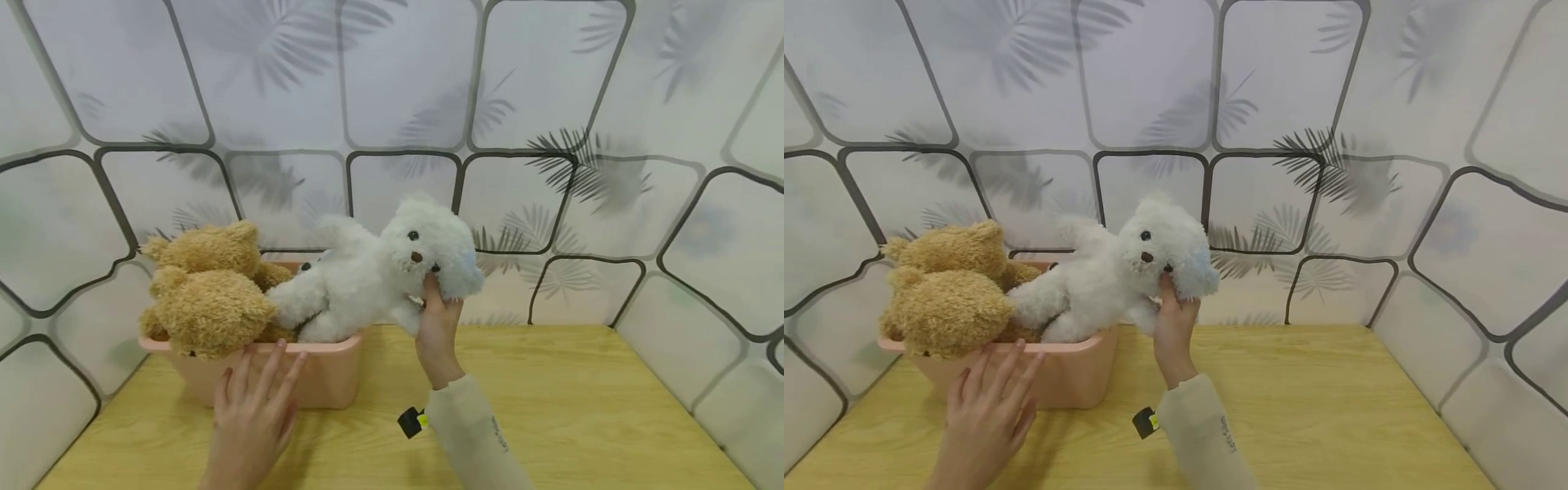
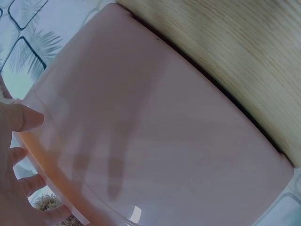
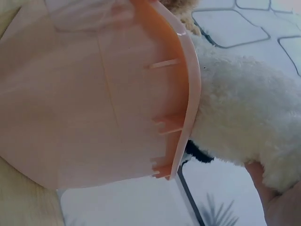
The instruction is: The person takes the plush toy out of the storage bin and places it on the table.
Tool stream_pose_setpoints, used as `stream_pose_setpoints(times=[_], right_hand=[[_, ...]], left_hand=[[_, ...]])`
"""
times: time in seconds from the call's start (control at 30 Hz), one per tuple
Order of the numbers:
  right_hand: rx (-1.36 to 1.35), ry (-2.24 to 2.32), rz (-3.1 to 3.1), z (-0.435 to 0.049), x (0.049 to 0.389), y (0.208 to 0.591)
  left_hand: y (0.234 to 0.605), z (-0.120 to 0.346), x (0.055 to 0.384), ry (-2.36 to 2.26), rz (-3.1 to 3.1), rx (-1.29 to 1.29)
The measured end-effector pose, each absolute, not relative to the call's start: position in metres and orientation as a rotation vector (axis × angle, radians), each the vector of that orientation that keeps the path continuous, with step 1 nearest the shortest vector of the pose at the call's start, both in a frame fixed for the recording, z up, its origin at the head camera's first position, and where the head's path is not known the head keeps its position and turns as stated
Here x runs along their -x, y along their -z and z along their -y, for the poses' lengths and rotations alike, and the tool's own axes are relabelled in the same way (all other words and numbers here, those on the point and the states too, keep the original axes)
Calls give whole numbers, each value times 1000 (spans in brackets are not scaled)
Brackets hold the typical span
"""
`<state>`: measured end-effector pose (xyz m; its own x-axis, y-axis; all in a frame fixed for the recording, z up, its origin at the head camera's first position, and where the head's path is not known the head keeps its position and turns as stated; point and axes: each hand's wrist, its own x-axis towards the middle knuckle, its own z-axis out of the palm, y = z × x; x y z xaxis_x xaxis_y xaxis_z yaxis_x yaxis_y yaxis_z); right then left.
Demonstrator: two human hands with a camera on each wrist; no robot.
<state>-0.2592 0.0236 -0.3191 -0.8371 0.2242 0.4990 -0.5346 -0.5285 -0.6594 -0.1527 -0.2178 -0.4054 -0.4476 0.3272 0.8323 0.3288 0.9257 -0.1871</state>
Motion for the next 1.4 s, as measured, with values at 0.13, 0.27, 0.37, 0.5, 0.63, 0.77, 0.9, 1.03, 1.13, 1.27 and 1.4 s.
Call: stream_pose_setpoints(times=[0.13,0.27,0.37,0.5,0.63,0.77,0.9,1.03,1.13,1.27,1.4], right_hand=[[-395,-2455,1152,-31,262,324],[-304,-2532,1091,-38,265,327],[-275,-2587,1035,-41,266,329],[-271,-2638,978,-43,268,332],[-222,-2656,941,-45,270,337],[-151,-2674,879,-50,273,340],[-110,-2702,873,-59,275,344],[-75,-2792,862,-68,276,347],[-37,-2863,830,-75,276,348],[-1,-2899,796,-82,277,350],[3,-2948,697,-89,278,354]], left_hand=[[405,219,152,-4,2064,465],[405,218,152,-6,2062,467],[404,218,153,-5,2057,467],[404,218,154,-6,2041,465],[405,218,153,-3,2039,464],[406,218,152,4,2049,460],[408,218,152,8,2045,455],[409,220,152,7,2036,449],[409,221,151,5,2030,444],[409,222,151,3,2034,444],[408,221,150,2,2054,446]])
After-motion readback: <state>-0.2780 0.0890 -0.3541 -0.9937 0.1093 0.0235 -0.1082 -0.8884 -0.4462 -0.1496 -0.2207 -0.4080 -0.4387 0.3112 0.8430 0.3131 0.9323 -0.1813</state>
